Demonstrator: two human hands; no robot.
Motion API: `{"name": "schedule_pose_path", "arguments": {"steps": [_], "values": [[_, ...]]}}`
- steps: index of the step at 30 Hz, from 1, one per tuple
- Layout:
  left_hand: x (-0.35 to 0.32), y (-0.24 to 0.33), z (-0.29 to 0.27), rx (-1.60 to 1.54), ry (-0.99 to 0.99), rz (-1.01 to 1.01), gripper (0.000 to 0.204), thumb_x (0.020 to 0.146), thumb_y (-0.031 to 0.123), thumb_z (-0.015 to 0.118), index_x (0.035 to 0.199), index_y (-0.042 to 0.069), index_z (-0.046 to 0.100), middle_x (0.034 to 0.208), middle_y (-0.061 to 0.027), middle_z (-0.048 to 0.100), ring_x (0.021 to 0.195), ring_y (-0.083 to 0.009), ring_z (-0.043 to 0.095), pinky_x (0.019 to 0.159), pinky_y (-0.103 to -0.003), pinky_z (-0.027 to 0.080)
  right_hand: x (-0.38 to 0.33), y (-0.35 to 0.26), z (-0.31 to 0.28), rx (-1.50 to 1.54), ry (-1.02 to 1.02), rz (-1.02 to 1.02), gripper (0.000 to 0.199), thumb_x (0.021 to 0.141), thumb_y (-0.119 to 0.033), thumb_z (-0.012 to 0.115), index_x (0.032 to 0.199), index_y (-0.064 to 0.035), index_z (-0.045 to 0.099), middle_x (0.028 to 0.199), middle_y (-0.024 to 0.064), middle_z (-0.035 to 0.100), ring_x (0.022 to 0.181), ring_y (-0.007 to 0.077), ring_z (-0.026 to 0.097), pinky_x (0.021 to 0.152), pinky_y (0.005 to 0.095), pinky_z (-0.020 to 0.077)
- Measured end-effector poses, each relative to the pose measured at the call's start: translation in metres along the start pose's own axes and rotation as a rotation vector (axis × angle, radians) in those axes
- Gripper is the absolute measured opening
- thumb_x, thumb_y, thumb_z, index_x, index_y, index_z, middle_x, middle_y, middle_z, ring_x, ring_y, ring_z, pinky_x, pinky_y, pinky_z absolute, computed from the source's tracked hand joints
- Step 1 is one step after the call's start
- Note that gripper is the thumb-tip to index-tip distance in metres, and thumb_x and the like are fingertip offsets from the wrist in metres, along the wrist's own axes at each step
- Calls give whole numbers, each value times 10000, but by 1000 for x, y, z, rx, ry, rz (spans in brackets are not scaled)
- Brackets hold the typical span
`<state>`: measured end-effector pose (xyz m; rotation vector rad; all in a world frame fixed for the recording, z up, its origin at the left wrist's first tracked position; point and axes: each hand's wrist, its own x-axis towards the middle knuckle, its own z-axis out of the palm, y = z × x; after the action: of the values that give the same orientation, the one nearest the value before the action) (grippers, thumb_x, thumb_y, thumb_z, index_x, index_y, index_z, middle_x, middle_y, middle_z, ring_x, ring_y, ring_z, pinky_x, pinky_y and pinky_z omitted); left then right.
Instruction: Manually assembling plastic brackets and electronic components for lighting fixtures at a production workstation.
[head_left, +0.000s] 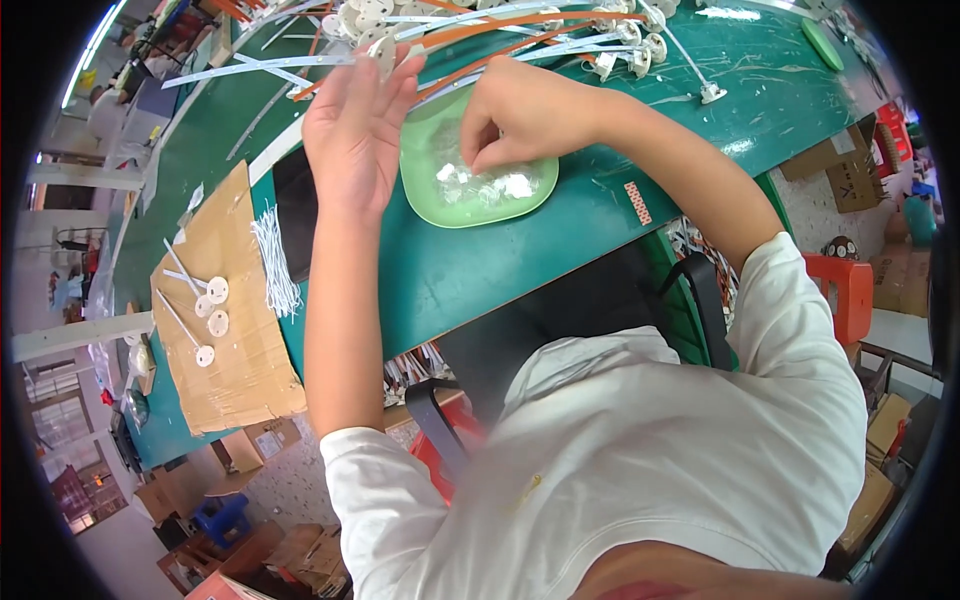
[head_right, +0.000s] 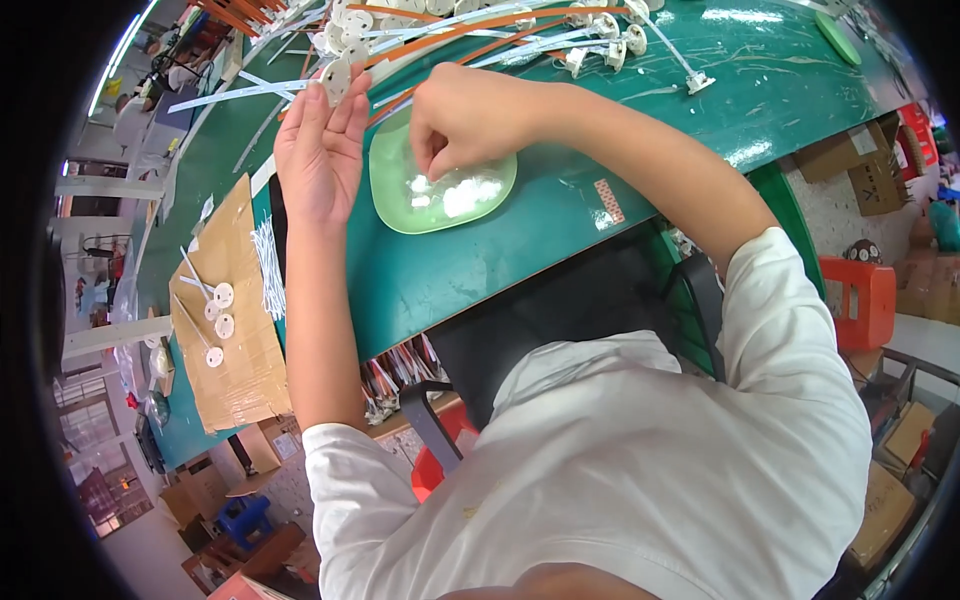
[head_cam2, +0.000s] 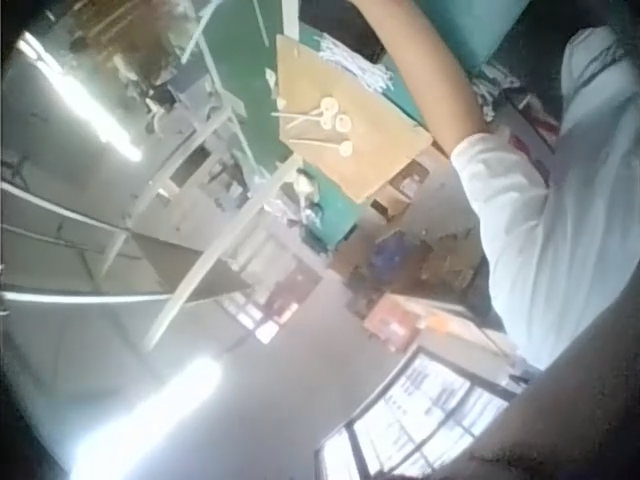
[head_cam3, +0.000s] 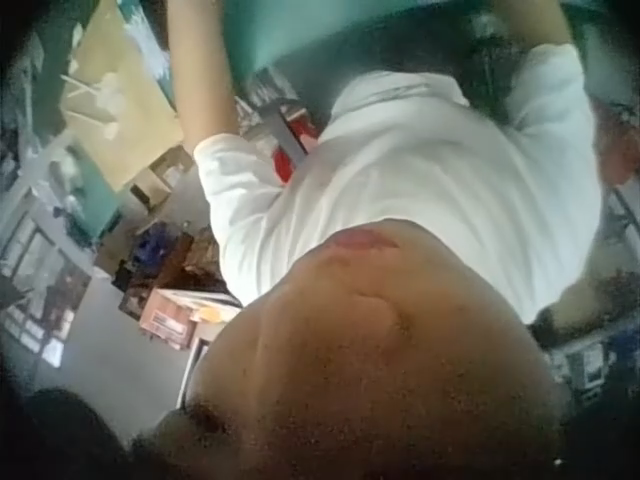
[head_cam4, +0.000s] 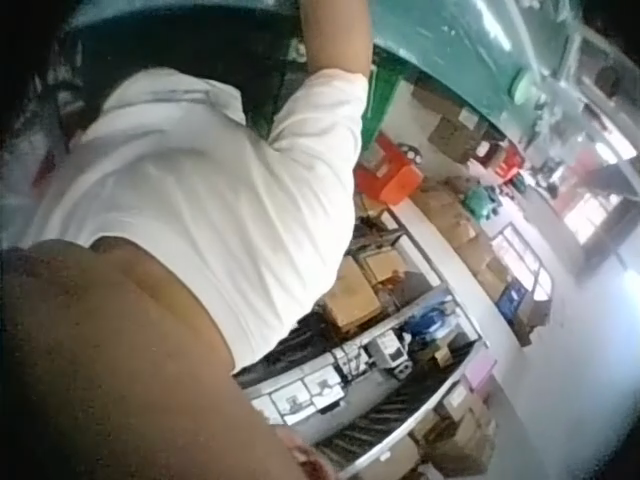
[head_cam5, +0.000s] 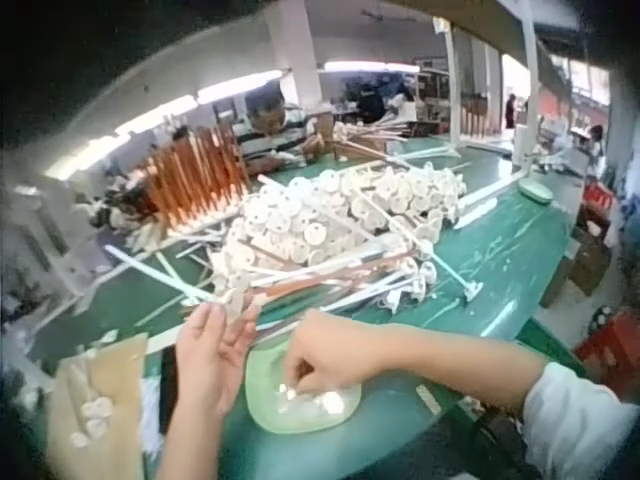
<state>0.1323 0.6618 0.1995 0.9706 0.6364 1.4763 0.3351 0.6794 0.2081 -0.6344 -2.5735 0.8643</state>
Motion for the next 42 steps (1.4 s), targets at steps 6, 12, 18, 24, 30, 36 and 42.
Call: {"name": "schedule_pose_path", "arguments": {"steps": [6, 12, 18, 24, 30, 36, 42], "values": [[-2, -8, 6, -26, -19, 23, 339, 995, 207, 580, 1284, 40, 518, 1233, -151, 625, 1042, -273, 660, 846, -357, 522, -2, 2, -8, 327, 29, 254, 92, 787, -71, 753, 844, 0, 759, 732, 66, 722, 674, 100, 684, 616, 244, 539], [-13, -11, -6, -79, -41, -21, 321, 991, 186, 584, 1276, 56, 517, 1250, -171, 620, 1038, -264, 659, 861, -351, 521, 3, 6, -13, 629, 70, 272, 127, 867, -78, 696, 932, 17, 749, 803, 91, 728, 746, 123, 706, 658, 229, 569], [-14, -18, -7, -147, -80, 1, 320, 979, 187, 601, 1261, 60, 519, 1258, -166, 614, 1142, -285, 604, 928, -401, 497, 15, -3, -8, 654, 184, 256, 86, 901, -52, 593, 888, 18, 642, 849, 80, 707, 758, 140, 704, 667, 255, 574], [-23, -18, 1, -350, -96, 67, 373, 990, 183, 571, 1320, 51, 456, 1343, -183, 535, 1183, -308, 566, 1043, -458, 437, 16, 4, 20, 422, 264, 225, 134, 885, -104, 644, 833, 13, 683, 721, 71, 702, 656, 122, 687, 614, 271, 554], [-27, -20, 0, -306, -118, 124, 370, 985, 219, 589, 1296, 51, 481, 1306, -168, 560, 883, -163, 528, 774, -311, 438, 10, -15, 31, 621, 414, 361, 173, 881, -103, 700, 930, 62, 685, 808, 110, 713, 695, 144, 714, 606, 248, 560], [-23, -6, 6, -287, -139, 184, 367, 1010, 273, 541, 1286, 42, 468, 1249, -153, 578, 826, -132, 462, 703, -265, 394, 9, -19, 39, 855, 474, 164, 169, 879, -89, 703, 965, 56, 687, 848, 107, 720, 759, 161, 722, 668, 255, 572], [-29, -2, -8, -352, -108, 177, 405, 983, 266, 589, 1291, 39, 455, 1231, -156, 580, 817, -128, 469, 706, -258, 407, 9, -27, 37, 406, 724, 31, 182, 840, -117, 743, 979, -6, 706, 842, 92, 716, 739, 126, 701, 695, 280, 564]]}}
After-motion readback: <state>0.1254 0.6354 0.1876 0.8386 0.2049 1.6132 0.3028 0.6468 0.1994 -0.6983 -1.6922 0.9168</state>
